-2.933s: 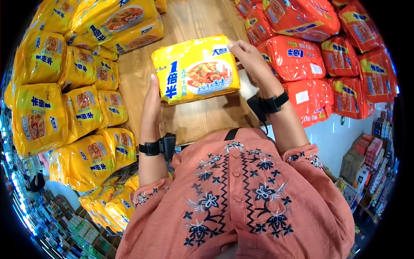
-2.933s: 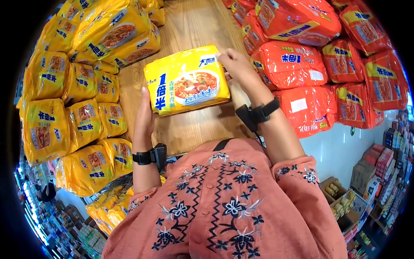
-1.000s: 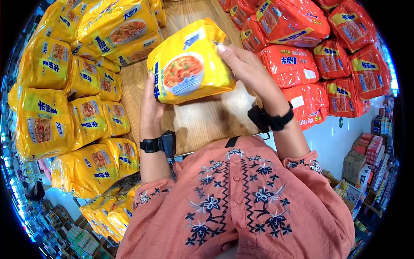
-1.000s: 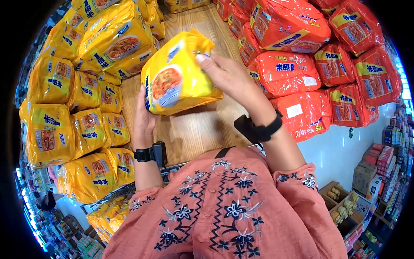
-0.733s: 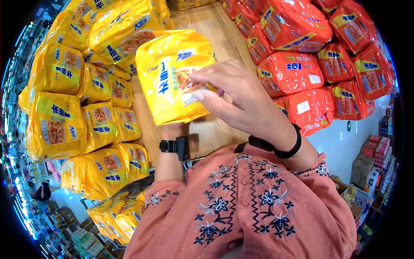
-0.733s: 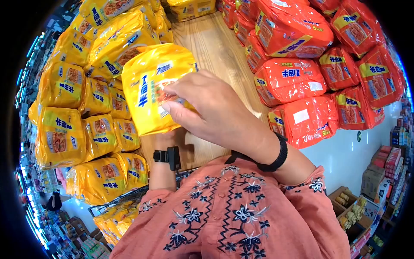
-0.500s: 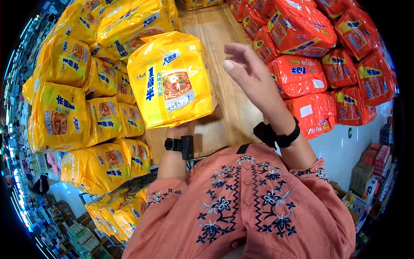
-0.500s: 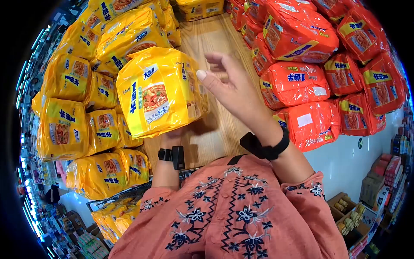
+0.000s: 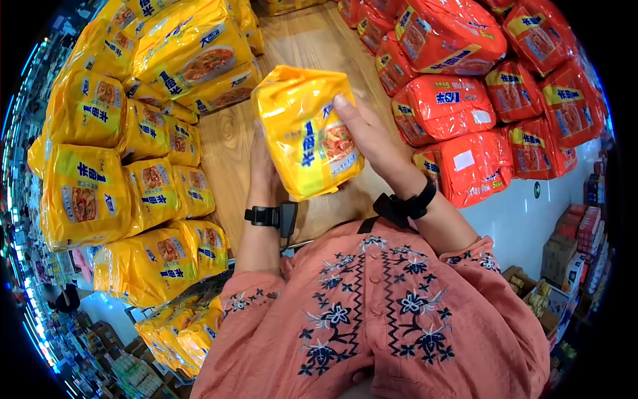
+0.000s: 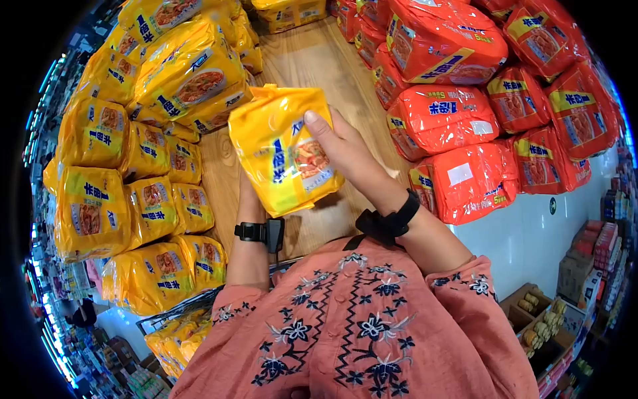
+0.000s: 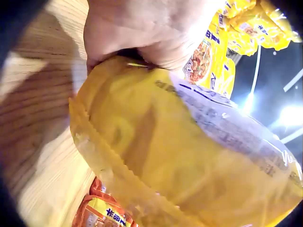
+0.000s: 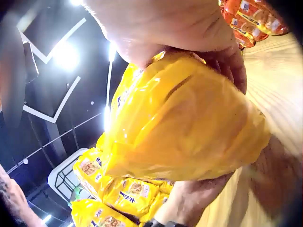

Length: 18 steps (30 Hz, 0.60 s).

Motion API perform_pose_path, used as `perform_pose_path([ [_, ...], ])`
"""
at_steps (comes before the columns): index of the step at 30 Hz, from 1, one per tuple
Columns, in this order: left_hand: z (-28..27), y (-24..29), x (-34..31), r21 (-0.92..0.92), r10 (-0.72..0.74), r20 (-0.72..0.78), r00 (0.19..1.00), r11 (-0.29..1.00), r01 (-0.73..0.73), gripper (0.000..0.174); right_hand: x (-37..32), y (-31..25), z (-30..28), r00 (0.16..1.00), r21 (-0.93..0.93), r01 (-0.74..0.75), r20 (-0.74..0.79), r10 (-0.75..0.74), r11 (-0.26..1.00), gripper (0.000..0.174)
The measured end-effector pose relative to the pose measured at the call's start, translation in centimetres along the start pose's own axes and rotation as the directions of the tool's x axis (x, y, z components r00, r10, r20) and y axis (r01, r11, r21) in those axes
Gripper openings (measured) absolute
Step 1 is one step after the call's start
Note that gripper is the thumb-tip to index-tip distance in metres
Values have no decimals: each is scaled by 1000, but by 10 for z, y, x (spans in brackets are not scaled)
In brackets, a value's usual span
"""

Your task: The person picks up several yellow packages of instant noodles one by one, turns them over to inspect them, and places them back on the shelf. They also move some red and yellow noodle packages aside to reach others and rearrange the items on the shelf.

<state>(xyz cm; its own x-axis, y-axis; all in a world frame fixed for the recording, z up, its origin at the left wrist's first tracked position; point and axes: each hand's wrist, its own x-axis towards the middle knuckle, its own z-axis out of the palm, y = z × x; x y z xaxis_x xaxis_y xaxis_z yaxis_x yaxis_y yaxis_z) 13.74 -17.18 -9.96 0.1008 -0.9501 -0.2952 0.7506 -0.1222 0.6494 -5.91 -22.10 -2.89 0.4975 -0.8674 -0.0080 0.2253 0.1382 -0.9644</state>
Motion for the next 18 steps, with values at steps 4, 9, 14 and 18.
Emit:
perform_pose_path([
  [4,-3,-4,6,79,-4,-14,1000,997,5,60,-3,8,5,995,-135,52,-81,-64,989,49],
  [9,-38,4,-4,381,31,-118,993,925,16,59,4,26,0,986,-469,55,-112,-121,881,57],
  [14,-10,32,-74,151,268,-66,961,955,-256,57,9,8,24,982,-743,35,-98,-160,669,68],
  [18,-31,22,-102,552,448,-29,893,752,-360,61,18,2,31,999,-571,-34,-26,23,820,60],
])
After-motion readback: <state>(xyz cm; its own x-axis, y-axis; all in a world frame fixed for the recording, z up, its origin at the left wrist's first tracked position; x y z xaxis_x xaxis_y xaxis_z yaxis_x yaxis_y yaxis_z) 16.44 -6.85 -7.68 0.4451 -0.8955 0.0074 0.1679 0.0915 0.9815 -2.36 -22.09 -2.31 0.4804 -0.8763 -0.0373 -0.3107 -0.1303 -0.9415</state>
